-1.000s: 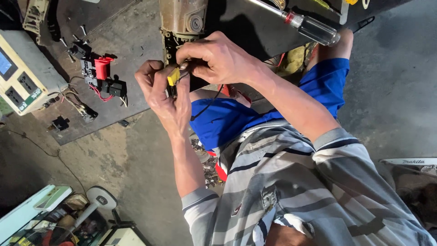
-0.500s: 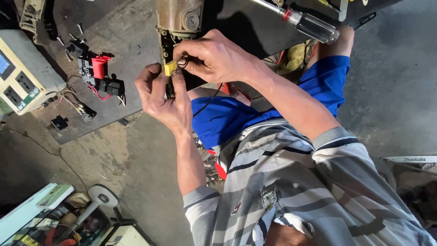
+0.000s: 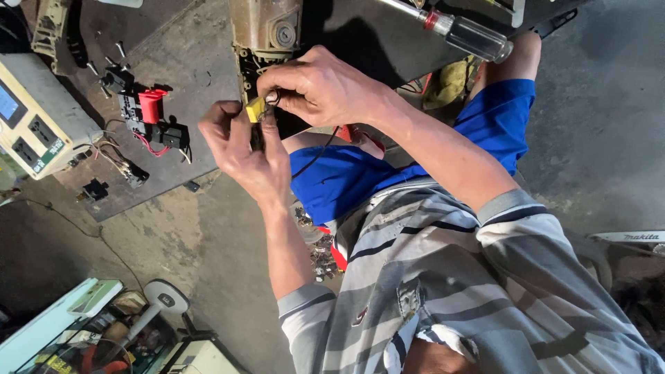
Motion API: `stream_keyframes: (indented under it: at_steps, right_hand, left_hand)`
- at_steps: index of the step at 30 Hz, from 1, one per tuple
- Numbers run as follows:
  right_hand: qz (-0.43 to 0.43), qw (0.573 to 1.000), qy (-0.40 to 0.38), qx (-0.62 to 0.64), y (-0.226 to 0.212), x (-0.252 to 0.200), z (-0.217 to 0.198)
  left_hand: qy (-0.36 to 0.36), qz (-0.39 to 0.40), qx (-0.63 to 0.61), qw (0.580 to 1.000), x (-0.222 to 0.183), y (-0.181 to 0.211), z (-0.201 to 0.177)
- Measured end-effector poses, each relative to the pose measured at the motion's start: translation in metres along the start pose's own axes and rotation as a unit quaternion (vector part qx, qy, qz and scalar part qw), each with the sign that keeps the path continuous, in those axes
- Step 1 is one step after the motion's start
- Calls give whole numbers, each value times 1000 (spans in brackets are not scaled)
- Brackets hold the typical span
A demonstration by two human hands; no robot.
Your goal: Repairing the internal electrical components and wiring of an angle grinder using hand tools.
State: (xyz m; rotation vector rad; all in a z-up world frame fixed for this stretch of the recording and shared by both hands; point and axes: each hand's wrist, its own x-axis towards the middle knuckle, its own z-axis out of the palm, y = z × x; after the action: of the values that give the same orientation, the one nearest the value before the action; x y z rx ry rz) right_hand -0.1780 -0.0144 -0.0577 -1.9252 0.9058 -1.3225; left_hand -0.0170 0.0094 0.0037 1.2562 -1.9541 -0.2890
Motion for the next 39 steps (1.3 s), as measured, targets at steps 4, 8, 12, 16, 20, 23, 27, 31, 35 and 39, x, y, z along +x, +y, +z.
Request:
stream_keyframes:
  at_steps: [4, 8, 12, 16, 20, 23, 27, 31, 35, 39]
  right_hand:
    - [-5, 1000, 5, 2, 1, 1, 2]
    - [-17, 999, 16, -33, 3, -1, 4]
    - [-16, 1000, 9, -24, 4, 0, 3]
    - [-8, 1000, 8, -17, 5, 0, 4]
    - [-11, 1000, 9, -10, 6, -1, 5]
    - [-6, 1000, 6, -25, 7, -2, 6]
    - [-12, 999, 16, -32, 4, -1, 4]
    - [-12, 999, 6, -32, 2, 0, 2]
    - [-10, 998, -11, -62, 2, 1, 0]
    - [-7, 997, -10, -71, 2, 1, 0]
  left_hand:
    - [-28, -81, -25, 996, -3, -10, -4]
    - [51, -49, -12, 997, -12, -14, 7]
    - [92, -62, 10, 994, -15, -15, 10]
    - [81, -13, 8, 997, -10, -12, 13]
    - [58, 4, 12, 998, -7, -11, 12]
    - [38, -15, -9, 999, -6, -10, 9]
    - [10, -57, -36, 998, -1, -4, 1]
    - [-32, -118, -49, 991, 2, -3, -6]
    - [-57, -97, -54, 992, 3, -15, -11]
    - [-84, -76, 4, 994, 13, -20, -18]
